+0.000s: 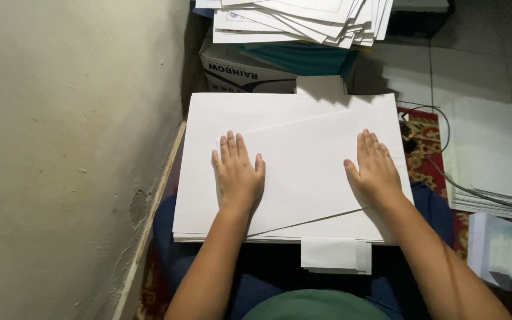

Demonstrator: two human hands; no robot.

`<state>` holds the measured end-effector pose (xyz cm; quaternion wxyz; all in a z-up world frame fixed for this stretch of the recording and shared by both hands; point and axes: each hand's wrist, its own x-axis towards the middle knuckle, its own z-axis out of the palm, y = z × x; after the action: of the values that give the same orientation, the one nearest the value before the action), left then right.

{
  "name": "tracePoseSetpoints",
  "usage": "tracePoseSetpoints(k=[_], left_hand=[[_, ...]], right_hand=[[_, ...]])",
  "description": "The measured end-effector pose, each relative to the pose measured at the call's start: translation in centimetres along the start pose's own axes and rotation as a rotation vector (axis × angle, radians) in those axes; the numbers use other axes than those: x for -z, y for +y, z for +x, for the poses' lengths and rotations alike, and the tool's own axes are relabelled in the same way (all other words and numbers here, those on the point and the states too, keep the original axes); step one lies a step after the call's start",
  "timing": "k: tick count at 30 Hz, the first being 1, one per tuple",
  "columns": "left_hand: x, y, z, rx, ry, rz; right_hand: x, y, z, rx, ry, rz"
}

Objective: Folding large white paper sheets manually from a stack on the floor.

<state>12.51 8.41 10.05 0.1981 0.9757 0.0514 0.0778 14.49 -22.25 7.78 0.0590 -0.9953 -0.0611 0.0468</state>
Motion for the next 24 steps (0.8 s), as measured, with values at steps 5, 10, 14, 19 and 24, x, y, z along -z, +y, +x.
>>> tracePoseSetpoints(k=[5,10,14,19,24], left_hand=[[0.0,0.0,0.1,0.015,-0.026,-0.008],[0.3,0.4,0.3,0.019,-0.088,-0.001],[0.9,0.8,0.4,0.002,-0.118,0.003],[0.1,0.2,0.9,-0.023,-0.101,0.056],[0.0,0.2,0.8,-0.014,-0.113,0.041]], right_hand=[[-2.1,1.8,2.1,0.060,0.039,-0.040],[-3.1,-3.3,5.6,0.126,0.106,-0.063],[-5.0,-10.6,6.9,0.355,0.074,0.017],[-6.7,-13.9,8.3,0.509,0.100,-0.021],[-7.9,-13.2,8.5,0.484,0.194,-0.029]])
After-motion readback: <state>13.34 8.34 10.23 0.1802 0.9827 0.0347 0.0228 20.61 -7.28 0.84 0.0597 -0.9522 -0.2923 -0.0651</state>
